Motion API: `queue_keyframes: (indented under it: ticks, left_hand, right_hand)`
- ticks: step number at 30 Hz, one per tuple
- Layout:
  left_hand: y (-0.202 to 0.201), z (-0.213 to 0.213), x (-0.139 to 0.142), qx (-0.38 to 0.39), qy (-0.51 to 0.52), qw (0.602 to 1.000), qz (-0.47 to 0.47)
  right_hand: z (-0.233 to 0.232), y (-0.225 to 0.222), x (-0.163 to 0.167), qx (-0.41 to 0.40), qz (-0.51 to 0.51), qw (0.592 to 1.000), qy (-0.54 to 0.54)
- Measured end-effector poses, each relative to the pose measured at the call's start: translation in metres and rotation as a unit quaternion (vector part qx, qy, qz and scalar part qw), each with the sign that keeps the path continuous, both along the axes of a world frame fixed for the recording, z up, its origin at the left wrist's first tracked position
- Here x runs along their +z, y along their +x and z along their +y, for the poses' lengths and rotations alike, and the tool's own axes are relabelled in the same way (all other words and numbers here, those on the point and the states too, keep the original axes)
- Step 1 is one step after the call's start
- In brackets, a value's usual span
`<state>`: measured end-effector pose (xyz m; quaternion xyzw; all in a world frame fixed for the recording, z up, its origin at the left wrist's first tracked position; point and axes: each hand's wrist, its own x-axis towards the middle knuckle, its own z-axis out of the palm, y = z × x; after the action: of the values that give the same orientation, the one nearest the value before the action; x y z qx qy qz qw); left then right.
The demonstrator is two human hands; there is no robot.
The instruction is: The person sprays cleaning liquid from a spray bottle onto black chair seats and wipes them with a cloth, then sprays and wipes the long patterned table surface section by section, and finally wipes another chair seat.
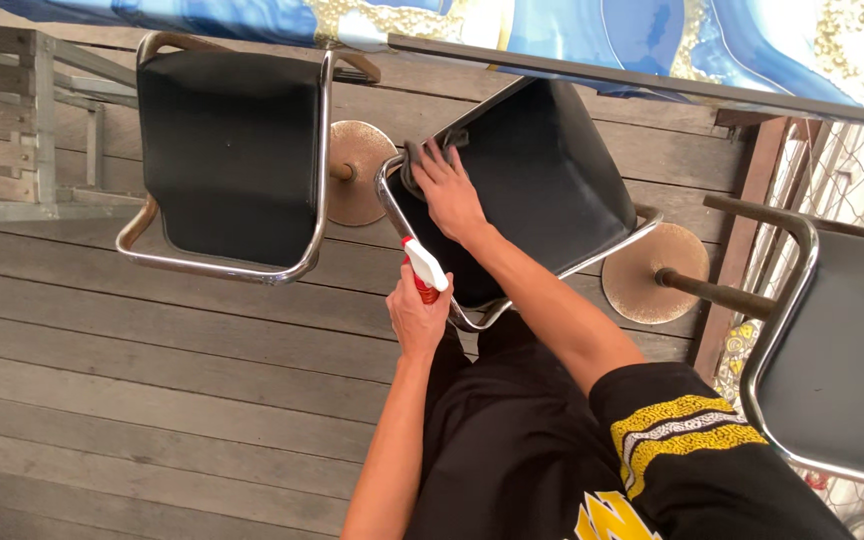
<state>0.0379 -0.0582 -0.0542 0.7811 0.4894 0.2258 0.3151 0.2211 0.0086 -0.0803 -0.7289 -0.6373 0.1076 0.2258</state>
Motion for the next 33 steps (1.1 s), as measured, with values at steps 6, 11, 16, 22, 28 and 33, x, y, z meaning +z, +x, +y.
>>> queue_keyframes:
  ticks: [6,11,16,22,28,33]
  left_hand:
    - [0.005,0.000,0.006,0.012,-0.050,0.999,0.007]
    - [0.004,0.014,0.004,0.006,-0.043,0.998,0.039]
    - [0.005,0.024,0.002,-0.013,-0.010,0.998,0.057]
    - [0.011,0.020,0.012,-0.011,-0.028,0.999,0.019]
    - [0.017,0.018,0.024,0.012,-0.100,0.995,-0.004]
    - [0.013,0.035,0.029,0.026,-0.177,0.981,-0.070]
  right_hand:
    - [-0.039,0.049,0.009,-0.012,-0.031,0.999,0.031]
    - [-0.019,0.088,0.005,-0.219,-0.077,0.971,0.063]
    - [-0.010,0.030,0.001,-0.109,-0.051,0.992,0.021]
    - [-0.086,0.061,-0.008,0.053,-0.028,0.998,0.020]
    - [-0.168,0.133,-0.021,-0.213,0.061,0.975,-0.016]
    - [-0.210,0.150,-0.041,-0.285,0.202,0.936,-0.038]
